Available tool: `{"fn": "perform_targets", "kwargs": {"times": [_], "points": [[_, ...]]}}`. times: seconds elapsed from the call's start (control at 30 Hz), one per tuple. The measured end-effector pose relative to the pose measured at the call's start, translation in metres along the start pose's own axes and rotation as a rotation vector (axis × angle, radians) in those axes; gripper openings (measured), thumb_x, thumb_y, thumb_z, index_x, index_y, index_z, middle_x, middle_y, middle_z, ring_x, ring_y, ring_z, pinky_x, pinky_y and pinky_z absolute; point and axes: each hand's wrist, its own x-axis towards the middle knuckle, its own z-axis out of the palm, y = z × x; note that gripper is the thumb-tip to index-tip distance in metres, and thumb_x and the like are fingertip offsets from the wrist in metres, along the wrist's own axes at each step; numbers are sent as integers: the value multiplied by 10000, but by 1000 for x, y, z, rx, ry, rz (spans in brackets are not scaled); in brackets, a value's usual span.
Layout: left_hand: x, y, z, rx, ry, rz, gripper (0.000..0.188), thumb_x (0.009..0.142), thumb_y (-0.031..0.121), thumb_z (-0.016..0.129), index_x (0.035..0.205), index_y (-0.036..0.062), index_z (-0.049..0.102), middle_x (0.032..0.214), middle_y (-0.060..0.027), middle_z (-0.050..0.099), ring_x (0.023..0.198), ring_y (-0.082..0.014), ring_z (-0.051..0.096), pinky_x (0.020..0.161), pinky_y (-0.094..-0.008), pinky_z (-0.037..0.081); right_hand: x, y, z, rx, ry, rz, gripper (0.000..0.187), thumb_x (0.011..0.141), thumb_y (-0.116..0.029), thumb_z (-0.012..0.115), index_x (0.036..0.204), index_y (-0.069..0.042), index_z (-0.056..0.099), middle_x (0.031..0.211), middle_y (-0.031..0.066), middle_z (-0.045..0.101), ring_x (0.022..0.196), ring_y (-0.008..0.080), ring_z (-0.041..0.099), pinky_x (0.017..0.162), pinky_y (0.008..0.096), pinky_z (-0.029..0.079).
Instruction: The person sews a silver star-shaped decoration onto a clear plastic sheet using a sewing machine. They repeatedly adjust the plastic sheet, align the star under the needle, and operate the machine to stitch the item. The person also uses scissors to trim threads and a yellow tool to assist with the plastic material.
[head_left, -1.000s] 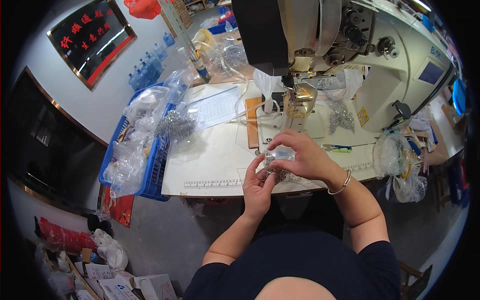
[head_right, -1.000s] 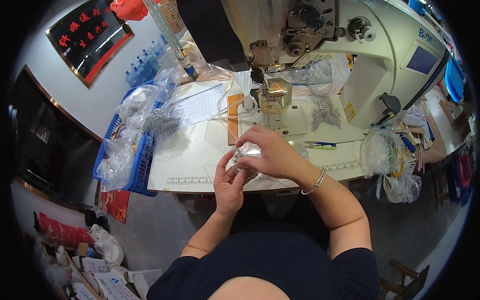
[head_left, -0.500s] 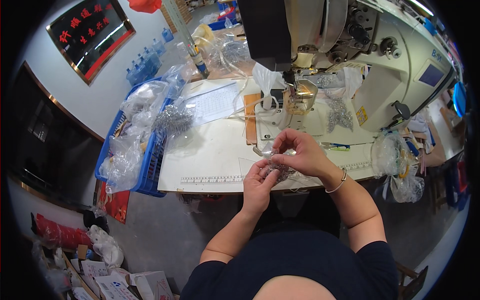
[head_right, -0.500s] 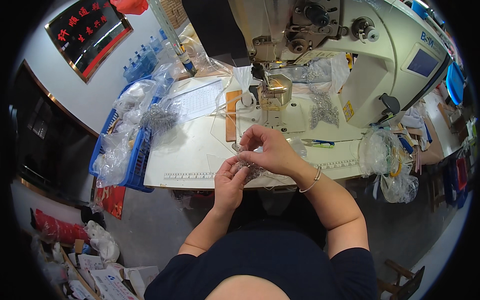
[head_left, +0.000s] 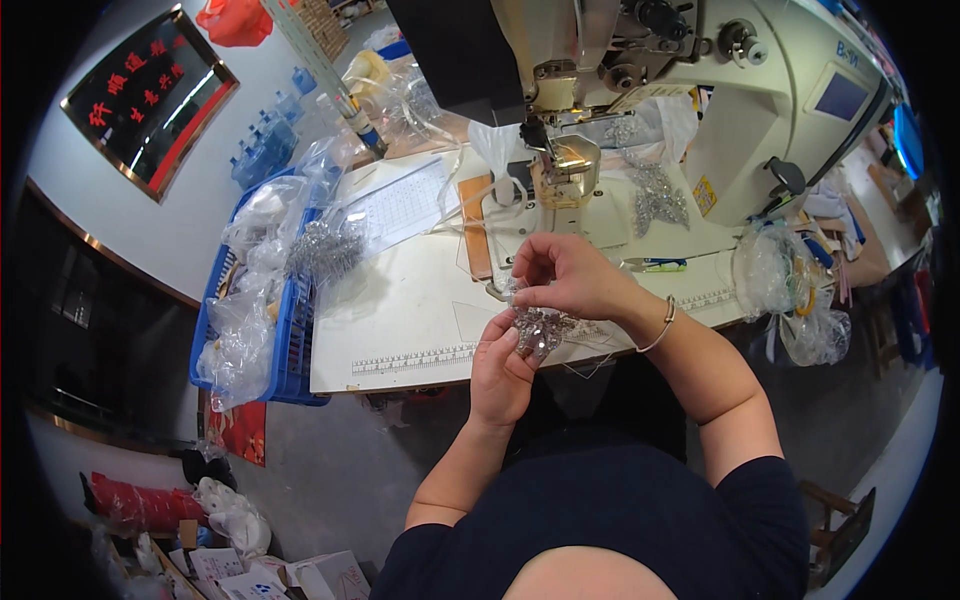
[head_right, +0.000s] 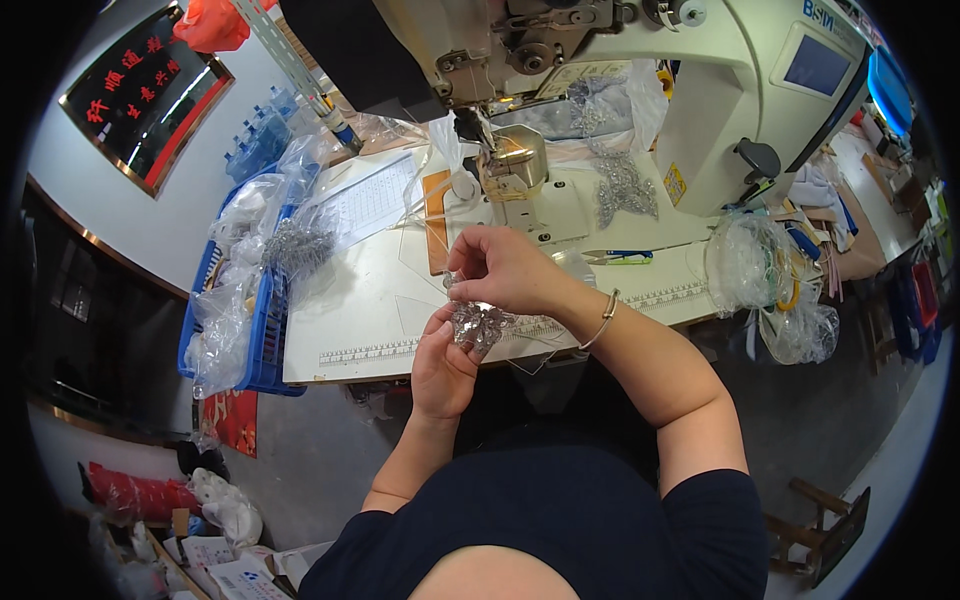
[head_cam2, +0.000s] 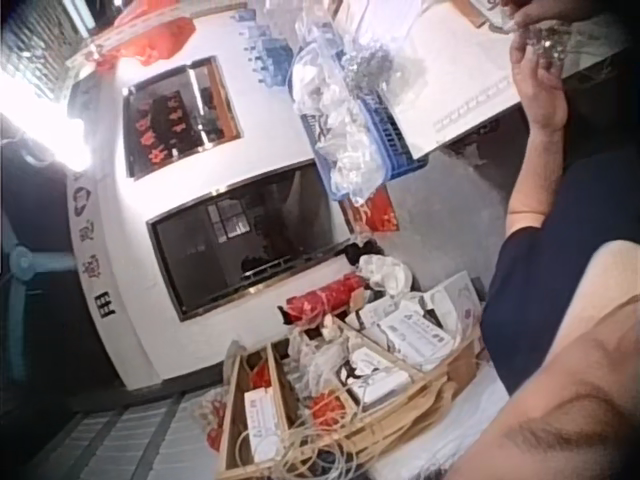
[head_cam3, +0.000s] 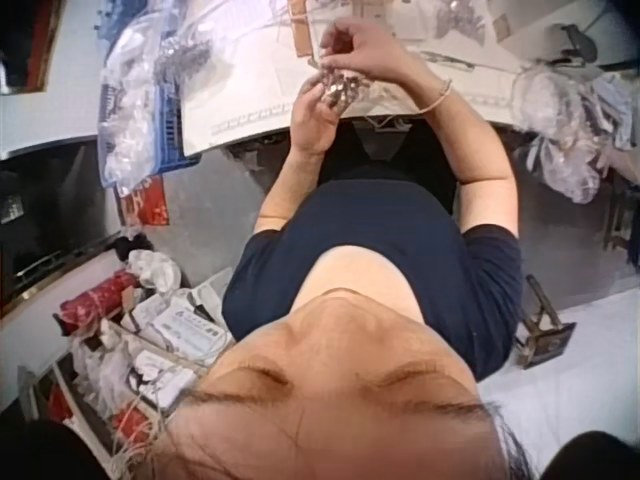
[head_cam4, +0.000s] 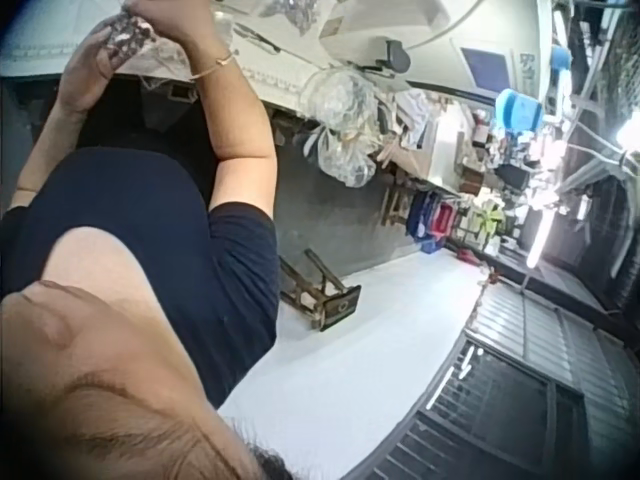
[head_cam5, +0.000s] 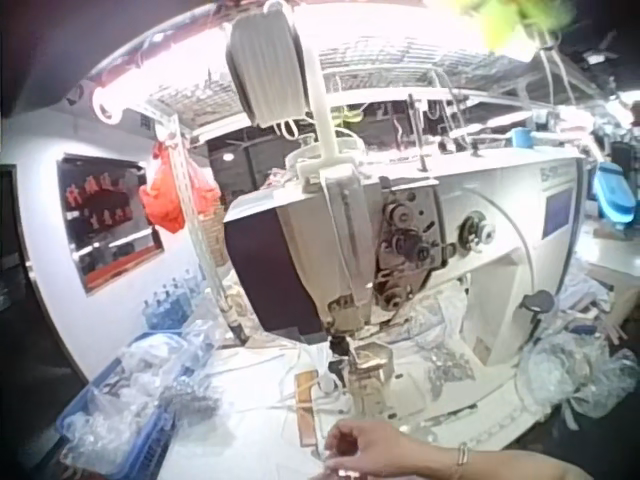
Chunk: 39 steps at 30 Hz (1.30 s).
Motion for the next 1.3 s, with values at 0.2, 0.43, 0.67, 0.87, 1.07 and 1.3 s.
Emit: {"fn": "perform_targets", "kwargs": {"times": [0.2, 0.43, 0.67, 0.87, 1.07, 1.3], "points": [[0, -1, 0, 40, 11, 9, 317, 896, 86, 458, 1195, -17, 427, 1145, -151, 537, 1035, -225, 574, 903, -370, 491, 1, 0, 0, -50, -6, -2, 216, 716, -34, 719, 848, -31, 547, 762, 1, 579, 703, 66, 538, 641, 211, 443], [-2, -5, 10, 113, 122, 113, 308, 867, -10, 524, 1166, -8, 450, 1073, -121, 570, 978, -202, 594, 876, -365, 515, 1, -1, 2, -66, -8, -54, 233, 709, -30, 726, 866, -35, 552, 774, -9, 570, 723, 67, 544, 671, 219, 457], [5, -14, -6, 249, 149, 212, 251, 854, -54, 548, 1096, -17, 494, 1035, -131, 582, 937, -198, 609, 851, -360, 533, -12, -11, 6, -50, 109, -34, 321, 719, -35, 726, 1001, -5, 576, 861, 23, 611, 781, 91, 582, 735, 240, 481], [4, -11, -4, 201, 114, 218, 259, 848, -64, 549, 1100, -36, 494, 1030, -142, 581, 928, -201, 613, 830, -339, 543, -18, 2, 10, -171, 114, -128, 287, 719, -122, 743, 941, 15, 622, 788, 40, 634, 748, 105, 604, 677, 247, 488], [1, -7, -3, 212, 81, 162, 244, 883, 9, 530, 1122, -26, 497, 1057, -142, 577, 974, -214, 601, 863, -362, 521, -17, -3, 8, -119, 24, 41, 229, 734, -131, 738, 888, 7, 639, 759, 40, 645, 705, 87, 583, 653, 245, 484], [0, 0, -9, -53, 25, 41, 356, 972, 209, 353, 1160, -64, 483, 1115, -170, 569, 1019, -261, 587, 912, -421, 479, -19, -9, 3, -89, -22, 53, 152, 763, -54, 695, 897, -10, 640, 791, 21, 649, 731, 78, 585, 681, 238, 484]]}}
